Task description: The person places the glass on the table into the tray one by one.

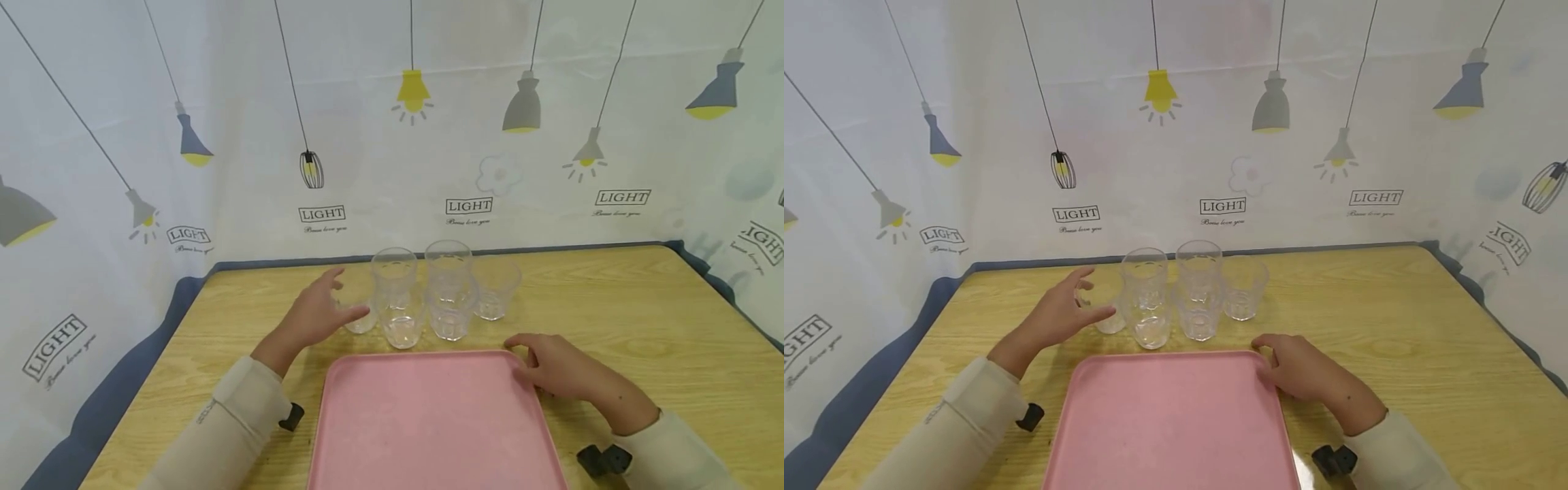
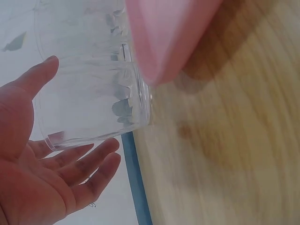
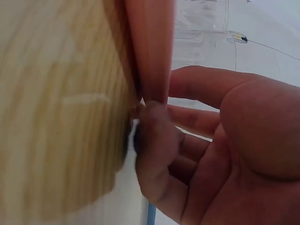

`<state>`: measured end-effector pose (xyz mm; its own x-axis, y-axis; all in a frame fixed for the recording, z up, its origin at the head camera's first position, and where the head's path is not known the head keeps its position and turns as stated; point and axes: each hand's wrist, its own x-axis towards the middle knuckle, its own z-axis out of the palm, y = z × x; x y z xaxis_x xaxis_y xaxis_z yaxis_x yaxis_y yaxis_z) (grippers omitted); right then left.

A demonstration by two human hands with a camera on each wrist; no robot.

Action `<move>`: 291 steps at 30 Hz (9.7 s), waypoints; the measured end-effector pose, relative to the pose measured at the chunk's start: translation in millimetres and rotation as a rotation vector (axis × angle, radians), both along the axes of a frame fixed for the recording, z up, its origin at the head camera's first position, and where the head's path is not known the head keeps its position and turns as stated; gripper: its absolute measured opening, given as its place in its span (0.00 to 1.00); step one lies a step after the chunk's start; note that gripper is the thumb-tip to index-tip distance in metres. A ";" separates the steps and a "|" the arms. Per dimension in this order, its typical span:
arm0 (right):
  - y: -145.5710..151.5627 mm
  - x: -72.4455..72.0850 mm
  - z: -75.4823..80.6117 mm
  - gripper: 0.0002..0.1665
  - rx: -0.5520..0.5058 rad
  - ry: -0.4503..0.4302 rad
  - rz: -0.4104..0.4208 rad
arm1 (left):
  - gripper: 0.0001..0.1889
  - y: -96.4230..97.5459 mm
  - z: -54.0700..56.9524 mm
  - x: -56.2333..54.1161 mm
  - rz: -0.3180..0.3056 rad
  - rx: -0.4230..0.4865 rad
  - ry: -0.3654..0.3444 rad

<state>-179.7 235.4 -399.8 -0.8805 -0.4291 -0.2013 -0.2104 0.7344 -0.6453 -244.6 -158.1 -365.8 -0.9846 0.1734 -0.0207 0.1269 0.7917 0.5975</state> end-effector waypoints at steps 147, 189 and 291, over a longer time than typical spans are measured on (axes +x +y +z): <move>6.0 4.4 1.6 0.43 -0.028 -0.126 0.178 | 0.47 57.0 8.6 37.1 -0.040 -0.275 0.096; 4.6 4.8 -1.4 0.42 -0.038 -0.160 0.168 | 0.47 55.4 5.7 36.6 -0.007 -0.161 0.049; 4.6 4.9 -2.3 0.42 -0.051 -0.128 0.174 | 0.44 13.5 43.6 126.8 -0.349 0.373 -0.181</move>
